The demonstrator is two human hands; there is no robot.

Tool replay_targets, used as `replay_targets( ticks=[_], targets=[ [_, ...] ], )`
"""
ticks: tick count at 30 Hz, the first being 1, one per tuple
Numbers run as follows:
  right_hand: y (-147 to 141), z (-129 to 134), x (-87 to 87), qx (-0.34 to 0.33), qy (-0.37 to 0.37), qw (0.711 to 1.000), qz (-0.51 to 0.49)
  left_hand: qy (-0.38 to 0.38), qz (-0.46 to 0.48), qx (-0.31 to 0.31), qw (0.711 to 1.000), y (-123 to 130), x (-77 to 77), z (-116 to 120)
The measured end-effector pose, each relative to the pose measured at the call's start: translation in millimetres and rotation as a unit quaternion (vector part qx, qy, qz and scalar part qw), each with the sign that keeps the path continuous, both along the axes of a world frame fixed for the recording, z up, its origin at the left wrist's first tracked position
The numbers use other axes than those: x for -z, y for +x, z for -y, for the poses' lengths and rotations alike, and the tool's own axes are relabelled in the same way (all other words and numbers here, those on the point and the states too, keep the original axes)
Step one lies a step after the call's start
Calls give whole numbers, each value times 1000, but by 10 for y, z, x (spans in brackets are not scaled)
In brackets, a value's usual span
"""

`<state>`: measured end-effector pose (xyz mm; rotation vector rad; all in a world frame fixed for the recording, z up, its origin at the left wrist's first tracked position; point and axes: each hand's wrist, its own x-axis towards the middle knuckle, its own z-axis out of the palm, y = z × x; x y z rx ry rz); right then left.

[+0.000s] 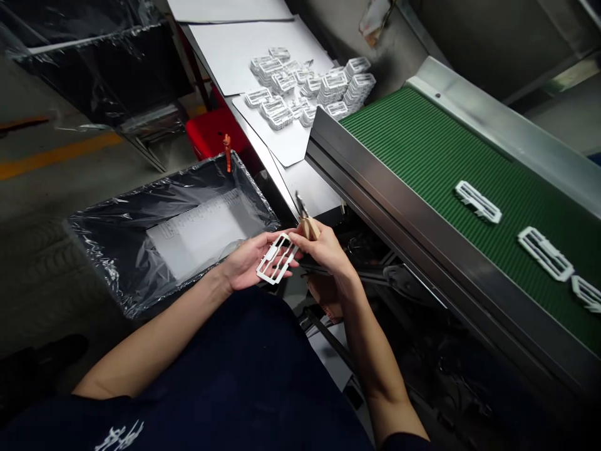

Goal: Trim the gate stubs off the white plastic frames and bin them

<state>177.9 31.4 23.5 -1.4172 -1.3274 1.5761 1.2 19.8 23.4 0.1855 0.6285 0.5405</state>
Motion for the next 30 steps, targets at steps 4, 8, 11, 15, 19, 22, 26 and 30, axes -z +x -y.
replay_targets(
  ticks=[4,8,11,15,19,22,26,30],
  targets=[
    [20,104,28,27,7,1000,-8,19,-63,11,998,33,-51,64],
    [123,376,101,184,53,981,20,116,-165,26,979,-127,-75,203],
    [140,573,157,267,57,962,20,191,-250,62,947,-166,-52,314],
    [78,736,209,324,62,944,-2,225,-292,30,929,-19,-8,383],
    [26,828,238,372,68,926,-2,246,-310,12,918,82,-3,358],
    [17,889,248,394,67,917,7,279,-302,47,910,61,-11,323],
    [10,978,263,403,65,913,3,382,-359,69,849,34,-24,305],
    [-53,1098,335,400,37,915,-27,512,-381,-5,770,57,-82,257]
  ],
)
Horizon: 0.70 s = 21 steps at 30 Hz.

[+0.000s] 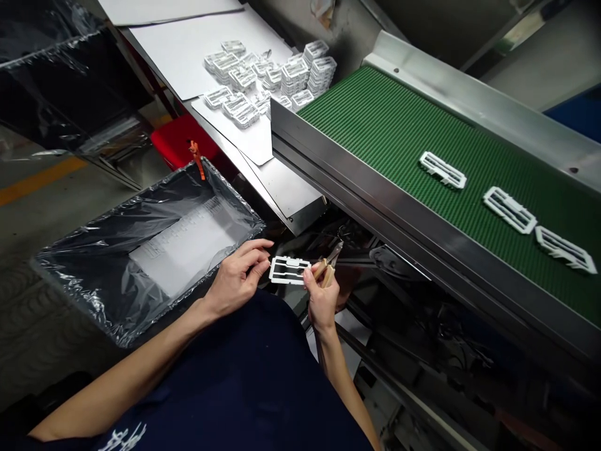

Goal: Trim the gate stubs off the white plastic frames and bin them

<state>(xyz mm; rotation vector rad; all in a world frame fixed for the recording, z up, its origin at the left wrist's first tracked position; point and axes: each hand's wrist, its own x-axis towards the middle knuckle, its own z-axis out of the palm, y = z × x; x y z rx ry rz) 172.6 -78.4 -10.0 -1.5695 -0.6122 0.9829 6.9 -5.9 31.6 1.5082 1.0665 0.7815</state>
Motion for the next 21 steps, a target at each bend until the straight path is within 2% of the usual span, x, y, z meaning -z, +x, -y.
replay_targets(
  ticks=[2,5,7,9,12,16,21],
  targets=[
    [-58,89,39,-34,-25,999,-29,-3,22,80,997,2,-36,-59],
    [-119,266,28,-149,-96,984,-24,-28,0,230,973,-5,-66,-145],
    [-94,402,-56,-220,-148,963,41,-28,-18,318,948,6,-71,-173],
    [-4,534,-202,-249,-177,943,129,-19,-25,383,923,42,-76,-180],
    [185,686,-491,-270,-179,911,255,0,-31,434,900,130,-104,-202],
    [316,765,-830,-316,-189,844,390,30,-56,494,867,235,-166,-299],
    [265,736,-995,-322,-209,802,458,70,-65,550,830,299,-224,-400]
  ],
)
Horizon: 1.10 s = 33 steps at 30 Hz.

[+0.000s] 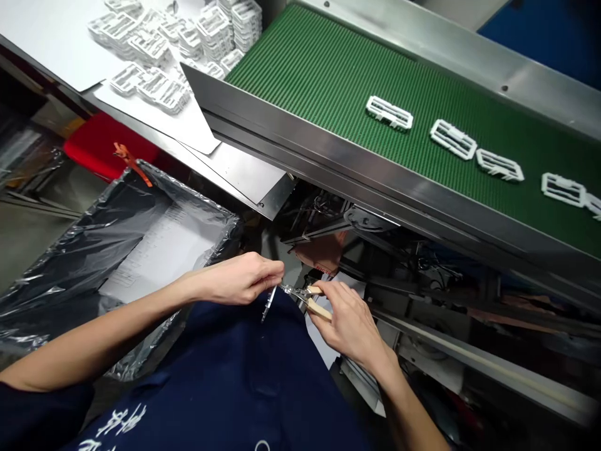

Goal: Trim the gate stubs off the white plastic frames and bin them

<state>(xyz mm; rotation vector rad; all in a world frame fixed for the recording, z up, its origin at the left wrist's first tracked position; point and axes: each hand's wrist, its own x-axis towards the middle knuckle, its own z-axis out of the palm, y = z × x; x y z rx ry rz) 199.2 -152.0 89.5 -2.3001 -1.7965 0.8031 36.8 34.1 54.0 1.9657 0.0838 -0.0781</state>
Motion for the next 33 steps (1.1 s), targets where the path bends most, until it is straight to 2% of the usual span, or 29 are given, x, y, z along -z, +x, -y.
replay_targets(
  ticks=[9,19,24,27,30,33],
  targets=[
    [-36,-73,-132,-21,-36,998,42,29,-14,60,998,53,20,-61],
    [-84,-136,-193,-35,-62,995,68,32,2,59,998,25,33,-77],
    [-117,-213,-325,-65,-76,986,135,45,2,75,996,41,14,-58],
    [-113,-316,-391,-95,-91,977,166,27,6,82,996,53,25,-45],
    [-64,-384,-368,-102,-128,975,152,-8,-8,60,998,49,56,-30],
    [22,-322,-252,-39,-150,981,121,-68,-37,-18,997,6,124,39]
  ],
)
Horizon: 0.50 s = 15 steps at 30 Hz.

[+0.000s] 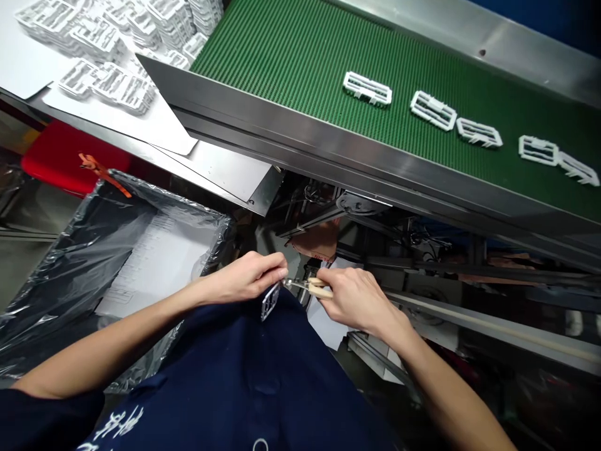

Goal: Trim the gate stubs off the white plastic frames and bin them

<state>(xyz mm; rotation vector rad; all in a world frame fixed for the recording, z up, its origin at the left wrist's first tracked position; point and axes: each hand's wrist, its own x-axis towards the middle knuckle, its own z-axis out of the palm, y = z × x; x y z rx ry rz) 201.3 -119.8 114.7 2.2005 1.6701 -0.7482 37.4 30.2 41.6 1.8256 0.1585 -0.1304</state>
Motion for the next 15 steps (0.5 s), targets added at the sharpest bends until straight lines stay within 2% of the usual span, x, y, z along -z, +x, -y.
replay_targets(
  ticks=[2,4,5,7,9,11,13,15],
  targets=[
    [61,121,109,84,-13,996,5,-57,-9,-37,998,-39,94,106],
    [106,273,223,170,-27,985,18,-150,-22,-52,987,-56,232,250],
    [116,349,278,206,-26,978,19,-212,-34,-63,975,-48,309,323],
    [108,479,369,257,12,966,-2,-351,-65,-105,928,7,446,438],
    [68,562,428,271,82,959,-36,-460,-84,-147,872,100,517,479],
    [18,597,447,256,148,954,-46,-515,-94,-150,839,204,498,449],
    [-18,598,427,234,187,953,-34,-528,-110,-124,833,290,411,383],
    [-32,587,382,209,205,956,-21,-521,-122,-99,839,349,303,326]
  ],
)
